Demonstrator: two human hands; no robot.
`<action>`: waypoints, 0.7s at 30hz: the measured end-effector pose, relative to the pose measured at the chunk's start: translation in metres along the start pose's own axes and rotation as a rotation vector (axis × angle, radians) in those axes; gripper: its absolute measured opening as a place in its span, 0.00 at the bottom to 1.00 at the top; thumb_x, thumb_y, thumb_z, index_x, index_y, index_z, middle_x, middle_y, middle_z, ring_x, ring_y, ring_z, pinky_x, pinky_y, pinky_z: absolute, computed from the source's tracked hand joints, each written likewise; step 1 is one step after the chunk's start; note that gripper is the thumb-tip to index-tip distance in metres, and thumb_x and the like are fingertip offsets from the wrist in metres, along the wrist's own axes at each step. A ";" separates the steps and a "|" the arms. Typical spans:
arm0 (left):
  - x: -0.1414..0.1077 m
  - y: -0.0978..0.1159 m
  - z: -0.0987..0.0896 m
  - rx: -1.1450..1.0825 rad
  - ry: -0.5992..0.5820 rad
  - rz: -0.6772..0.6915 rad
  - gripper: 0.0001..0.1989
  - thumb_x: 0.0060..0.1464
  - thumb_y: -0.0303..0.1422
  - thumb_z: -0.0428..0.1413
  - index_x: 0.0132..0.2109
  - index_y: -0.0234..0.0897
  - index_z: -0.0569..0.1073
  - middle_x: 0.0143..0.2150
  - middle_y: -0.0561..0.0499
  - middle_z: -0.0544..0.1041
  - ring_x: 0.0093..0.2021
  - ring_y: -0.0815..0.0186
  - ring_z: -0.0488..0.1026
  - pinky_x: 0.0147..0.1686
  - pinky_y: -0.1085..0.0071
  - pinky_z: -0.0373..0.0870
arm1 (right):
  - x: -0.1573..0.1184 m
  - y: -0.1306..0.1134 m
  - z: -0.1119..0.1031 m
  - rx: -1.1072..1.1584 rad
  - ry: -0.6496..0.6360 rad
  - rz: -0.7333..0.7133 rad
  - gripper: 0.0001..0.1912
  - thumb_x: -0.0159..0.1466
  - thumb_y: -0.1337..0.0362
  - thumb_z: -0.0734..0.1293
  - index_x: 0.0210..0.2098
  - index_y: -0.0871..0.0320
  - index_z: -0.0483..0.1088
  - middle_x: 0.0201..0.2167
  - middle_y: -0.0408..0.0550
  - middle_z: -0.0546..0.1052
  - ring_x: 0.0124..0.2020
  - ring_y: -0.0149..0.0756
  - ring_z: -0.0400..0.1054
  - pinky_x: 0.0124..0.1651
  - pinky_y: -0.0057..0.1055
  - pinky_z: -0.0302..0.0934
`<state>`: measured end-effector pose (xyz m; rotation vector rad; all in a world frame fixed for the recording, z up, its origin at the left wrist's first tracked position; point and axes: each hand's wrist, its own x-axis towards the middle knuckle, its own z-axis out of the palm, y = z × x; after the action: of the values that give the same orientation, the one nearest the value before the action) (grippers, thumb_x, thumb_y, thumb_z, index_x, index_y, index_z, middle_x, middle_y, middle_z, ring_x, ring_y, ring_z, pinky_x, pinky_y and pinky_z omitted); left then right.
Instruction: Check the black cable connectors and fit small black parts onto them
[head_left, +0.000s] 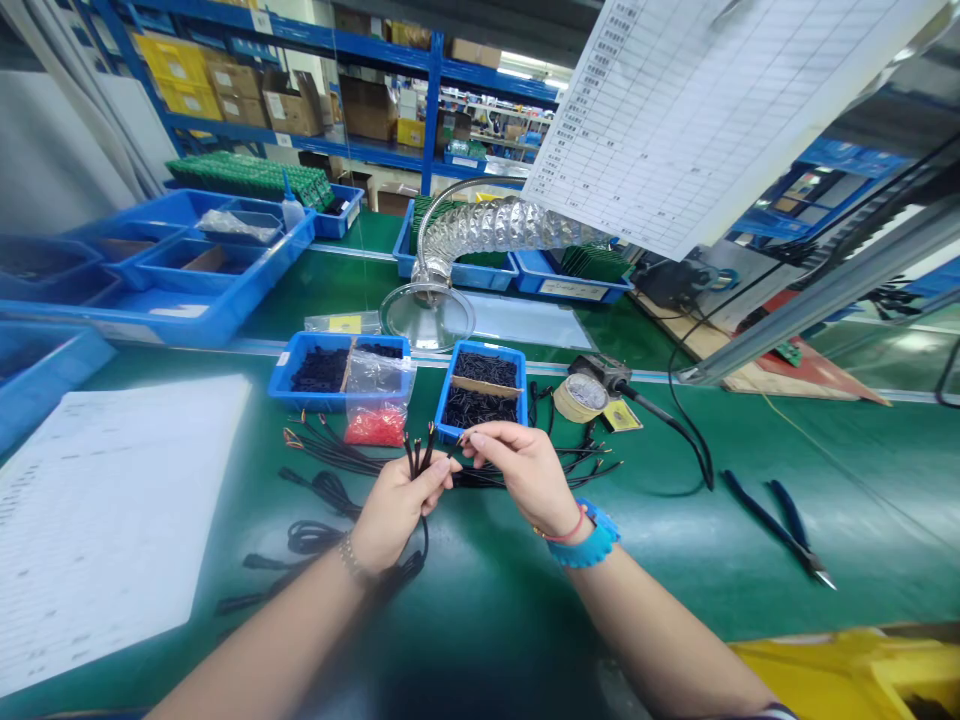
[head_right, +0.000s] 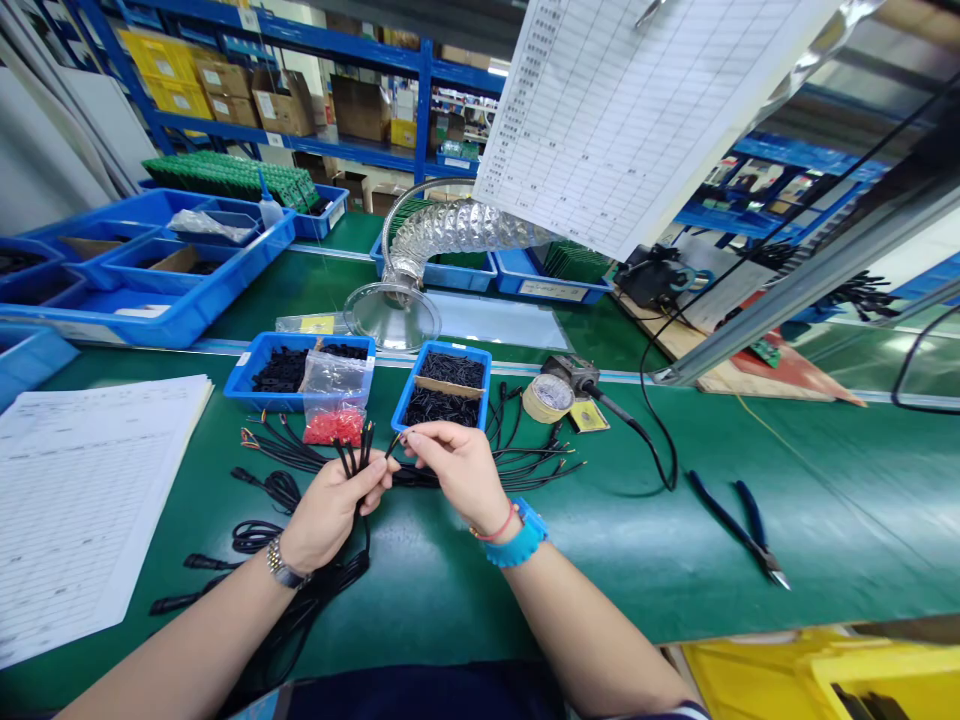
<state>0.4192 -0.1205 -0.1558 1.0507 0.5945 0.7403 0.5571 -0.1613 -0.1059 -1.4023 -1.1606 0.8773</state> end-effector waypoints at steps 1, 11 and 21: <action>0.000 0.000 0.000 -0.013 -0.010 -0.003 0.12 0.50 0.38 0.52 0.33 0.31 0.69 0.24 0.53 0.64 0.20 0.76 0.54 0.18 0.77 0.49 | 0.001 0.001 -0.001 0.057 0.021 -0.001 0.06 0.55 0.64 0.65 0.30 0.59 0.72 0.26 0.46 0.74 0.24 0.28 0.64 0.29 0.28 0.60; -0.002 0.001 0.000 -0.052 -0.035 -0.015 0.12 0.51 0.37 0.51 0.33 0.31 0.69 0.25 0.53 0.64 0.19 0.77 0.54 0.18 0.76 0.49 | 0.004 0.002 0.004 0.221 0.010 -0.048 0.06 0.55 0.65 0.65 0.31 0.59 0.72 0.27 0.47 0.75 0.26 0.30 0.66 0.29 0.28 0.60; -0.001 0.001 0.000 -0.111 -0.057 -0.020 0.11 0.51 0.37 0.51 0.32 0.31 0.68 0.25 0.53 0.64 0.20 0.77 0.53 0.18 0.76 0.46 | 0.000 0.003 0.006 0.132 -0.090 0.013 0.05 0.55 0.65 0.65 0.29 0.61 0.71 0.22 0.43 0.71 0.24 0.27 0.62 0.30 0.29 0.58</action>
<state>0.4179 -0.1211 -0.1549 0.9588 0.5086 0.7151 0.5515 -0.1598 -0.1095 -1.2757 -1.1410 1.0165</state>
